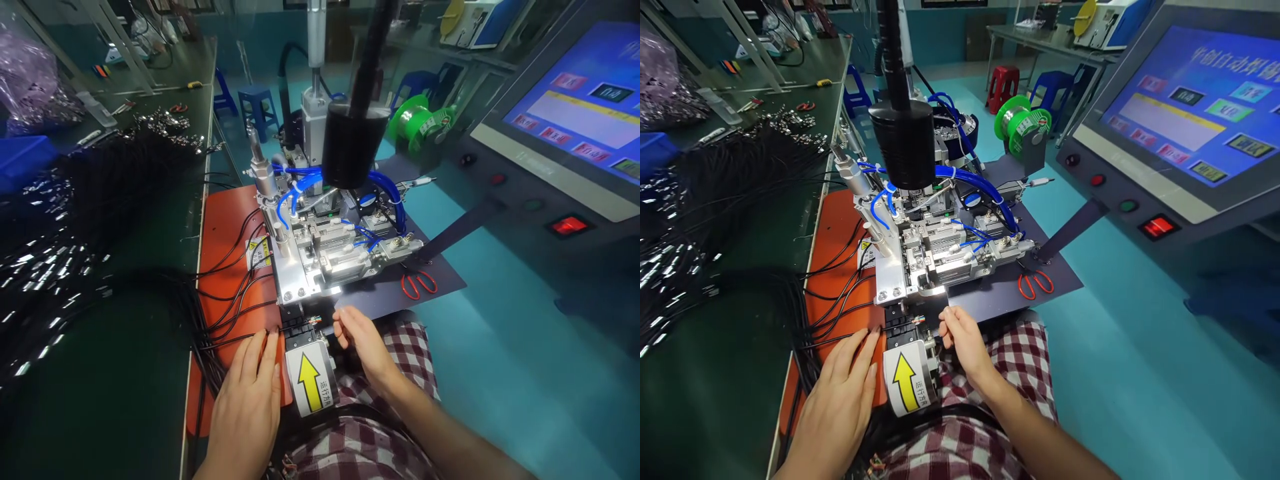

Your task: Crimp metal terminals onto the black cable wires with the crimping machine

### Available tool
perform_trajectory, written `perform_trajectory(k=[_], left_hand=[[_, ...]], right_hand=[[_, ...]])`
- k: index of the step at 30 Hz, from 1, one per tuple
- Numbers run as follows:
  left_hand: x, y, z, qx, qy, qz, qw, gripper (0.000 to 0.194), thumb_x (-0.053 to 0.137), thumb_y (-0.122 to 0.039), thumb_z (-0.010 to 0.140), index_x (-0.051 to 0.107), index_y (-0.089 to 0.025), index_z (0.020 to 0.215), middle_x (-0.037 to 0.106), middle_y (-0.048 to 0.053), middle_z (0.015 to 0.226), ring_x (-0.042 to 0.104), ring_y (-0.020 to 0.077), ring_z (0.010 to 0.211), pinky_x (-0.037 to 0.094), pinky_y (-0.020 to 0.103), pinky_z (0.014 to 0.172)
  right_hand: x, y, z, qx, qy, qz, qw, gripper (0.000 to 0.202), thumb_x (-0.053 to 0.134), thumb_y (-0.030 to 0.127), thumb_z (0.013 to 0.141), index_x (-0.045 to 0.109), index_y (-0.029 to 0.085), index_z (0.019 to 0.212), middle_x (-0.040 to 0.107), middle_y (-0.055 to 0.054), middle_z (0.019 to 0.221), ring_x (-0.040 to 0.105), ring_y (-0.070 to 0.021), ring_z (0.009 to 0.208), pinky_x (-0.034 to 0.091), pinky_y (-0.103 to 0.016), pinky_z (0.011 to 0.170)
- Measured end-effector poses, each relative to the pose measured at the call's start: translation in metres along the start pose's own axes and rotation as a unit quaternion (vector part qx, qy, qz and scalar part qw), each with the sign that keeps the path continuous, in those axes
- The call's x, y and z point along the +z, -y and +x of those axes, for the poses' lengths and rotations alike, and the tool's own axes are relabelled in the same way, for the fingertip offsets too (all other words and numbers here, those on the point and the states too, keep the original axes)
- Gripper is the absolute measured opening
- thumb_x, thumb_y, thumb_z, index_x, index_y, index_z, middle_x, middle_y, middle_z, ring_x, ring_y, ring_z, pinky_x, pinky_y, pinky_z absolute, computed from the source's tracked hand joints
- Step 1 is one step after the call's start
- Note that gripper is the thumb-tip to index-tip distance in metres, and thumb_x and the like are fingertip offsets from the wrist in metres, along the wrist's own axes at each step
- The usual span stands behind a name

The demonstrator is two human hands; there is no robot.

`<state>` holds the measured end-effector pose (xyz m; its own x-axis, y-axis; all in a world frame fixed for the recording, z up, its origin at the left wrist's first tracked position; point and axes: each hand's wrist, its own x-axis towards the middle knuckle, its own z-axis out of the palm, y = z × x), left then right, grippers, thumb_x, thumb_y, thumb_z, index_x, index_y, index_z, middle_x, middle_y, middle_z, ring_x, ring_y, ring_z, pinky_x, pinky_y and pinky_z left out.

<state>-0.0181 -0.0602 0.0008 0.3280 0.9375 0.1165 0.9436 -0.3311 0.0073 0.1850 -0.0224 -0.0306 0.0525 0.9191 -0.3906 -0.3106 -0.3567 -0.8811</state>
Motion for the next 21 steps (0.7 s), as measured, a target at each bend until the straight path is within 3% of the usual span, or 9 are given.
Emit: perform_trajectory(k=[7, 12, 15, 16, 18, 21], left_hand=[[-0.001, 0.0, -0.001, -0.007, -0.003, -0.013, 1.0, 0.043, 0.035, -0.023, 0.092, 0.047, -0.013, 0.131, 0.053, 0.011, 0.13, 0.048, 0.0271, 0.118, 0.05, 0.04, 0.089], [-0.007, 0.016, 0.036, -0.013, 0.03, -0.062, 0.998, 0.045, 0.031, -0.024, 0.093, 0.042, -0.008, 0.134, 0.046, 0.015, 0.137, 0.043, 0.0269, 0.124, 0.041, 0.044, 0.101], [-0.025, 0.033, 0.056, 0.027, 0.053, -0.137, 0.989, 0.04, 0.029, -0.021, 0.094, 0.047, -0.01, 0.128, 0.046, 0.013, 0.136, 0.041, 0.0231, 0.125, 0.037, 0.039, 0.104], [-0.034, 0.037, 0.057, 0.047, 0.068, -0.179, 0.98, 0.037, 0.029, -0.02, 0.094, 0.05, -0.015, 0.124, 0.047, 0.01, 0.134, 0.044, 0.02, 0.122, 0.039, 0.035, 0.102], [-0.051, 0.045, 0.053, 0.114, 0.148, -0.234, 0.954, 0.031, 0.033, -0.019, 0.093, 0.056, -0.022, 0.113, 0.051, 0.005, 0.125, 0.05, 0.0165, 0.112, 0.043, 0.028, 0.093], [-0.068, 0.053, 0.039, 0.195, 0.239, -0.213, 0.927, 0.021, 0.043, -0.014, 0.086, 0.062, -0.023, 0.088, 0.057, 0.003, 0.096, 0.053, 0.0186, 0.092, 0.045, 0.028, 0.075]], right_hand=[[-0.016, -0.004, -0.014, 0.019, -0.044, -0.012, 0.999, 0.031, 0.057, 0.047, 0.082, 0.055, 0.017, 0.075, 0.05, 0.004, 0.062, 0.038, -0.0092, 0.051, 0.029, -0.025, 0.052], [-0.016, -0.006, -0.015, 0.028, -0.038, -0.009, 0.999, 0.029, 0.058, 0.046, 0.081, 0.055, 0.018, 0.075, 0.05, 0.003, 0.062, 0.038, -0.0095, 0.051, 0.028, -0.026, 0.051], [-0.017, -0.004, -0.016, 0.024, -0.035, -0.008, 0.999, 0.027, 0.059, 0.045, 0.081, 0.055, 0.018, 0.076, 0.05, 0.003, 0.063, 0.039, -0.0101, 0.051, 0.028, -0.026, 0.052], [-0.019, -0.002, -0.017, 0.024, -0.04, -0.01, 0.999, 0.027, 0.059, 0.044, 0.081, 0.055, 0.018, 0.076, 0.05, 0.002, 0.063, 0.039, -0.0103, 0.051, 0.028, -0.027, 0.052], [-0.024, 0.002, -0.021, 0.023, -0.054, -0.012, 0.998, 0.026, 0.06, 0.044, 0.081, 0.055, 0.018, 0.076, 0.049, 0.002, 0.064, 0.038, -0.0107, 0.052, 0.028, -0.027, 0.052], [-0.031, 0.008, -0.025, 0.023, -0.064, -0.01, 0.998, 0.026, 0.06, 0.044, 0.081, 0.056, 0.019, 0.077, 0.047, 0.002, 0.064, 0.038, -0.0108, 0.053, 0.03, -0.027, 0.053]])
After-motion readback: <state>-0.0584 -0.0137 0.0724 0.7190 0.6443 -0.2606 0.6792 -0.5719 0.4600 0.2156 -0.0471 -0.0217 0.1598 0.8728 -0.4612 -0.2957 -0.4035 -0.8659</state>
